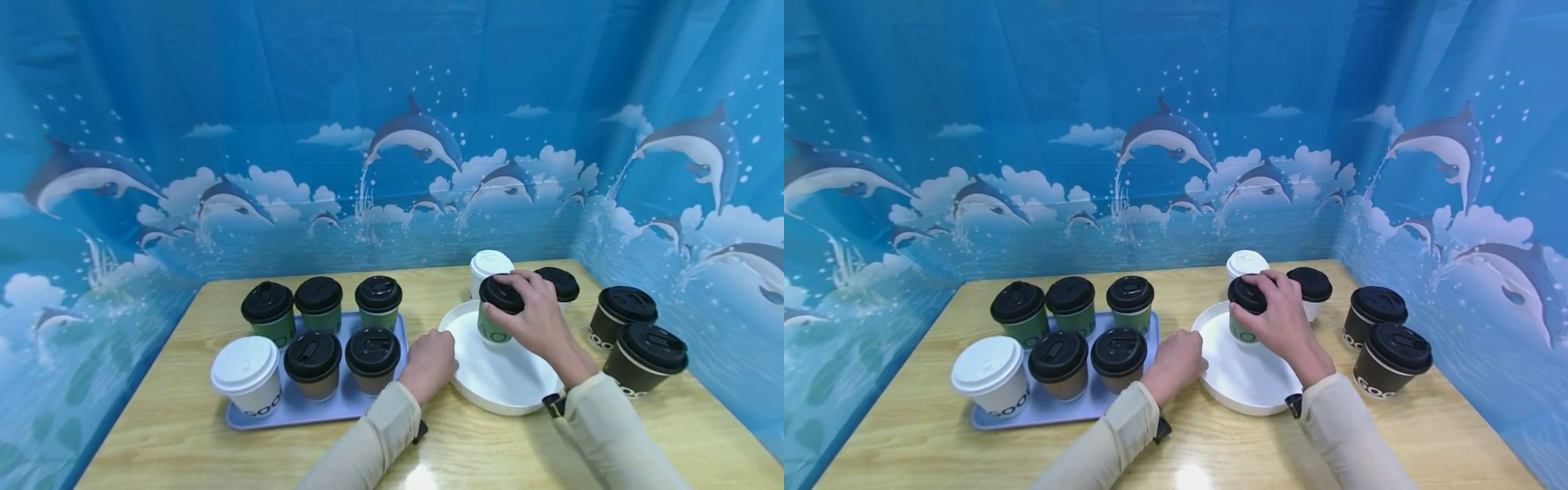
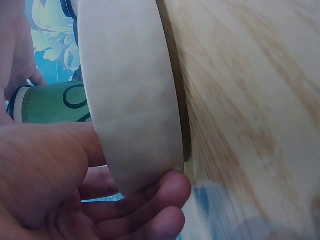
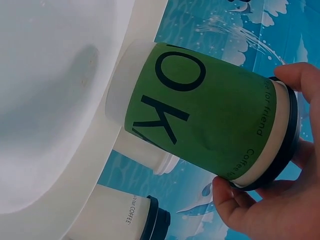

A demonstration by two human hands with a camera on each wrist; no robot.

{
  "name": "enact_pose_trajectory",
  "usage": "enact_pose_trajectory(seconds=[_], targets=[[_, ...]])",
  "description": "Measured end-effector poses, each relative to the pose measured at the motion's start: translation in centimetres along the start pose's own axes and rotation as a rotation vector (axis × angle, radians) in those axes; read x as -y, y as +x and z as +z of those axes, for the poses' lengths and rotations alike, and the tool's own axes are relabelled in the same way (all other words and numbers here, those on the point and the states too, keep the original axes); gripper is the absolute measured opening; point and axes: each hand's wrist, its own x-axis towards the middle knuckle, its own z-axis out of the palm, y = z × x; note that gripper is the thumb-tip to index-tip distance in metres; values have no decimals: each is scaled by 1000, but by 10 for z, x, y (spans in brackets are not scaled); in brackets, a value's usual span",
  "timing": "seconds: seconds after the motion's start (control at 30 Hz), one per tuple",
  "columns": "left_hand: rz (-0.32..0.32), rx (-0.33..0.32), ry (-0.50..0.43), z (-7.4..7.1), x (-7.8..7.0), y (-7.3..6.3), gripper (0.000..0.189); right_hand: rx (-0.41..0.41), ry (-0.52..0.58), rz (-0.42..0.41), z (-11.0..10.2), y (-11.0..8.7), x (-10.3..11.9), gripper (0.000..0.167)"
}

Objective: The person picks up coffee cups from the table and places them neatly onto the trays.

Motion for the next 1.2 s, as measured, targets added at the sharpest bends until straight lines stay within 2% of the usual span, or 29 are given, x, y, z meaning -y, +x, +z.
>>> enact_pose_trajectory(seconds=[0.6,1.0,1.2], targets=[[9,-4,1,1,0,1,11,48,-5,19,3,12,-9,54],[-4,16,6,0,0,1,10,132,-7,92,6,18,-9,58],[-1,9,8,1,1,1,11,134,-17,96,10,21,-8,59]])
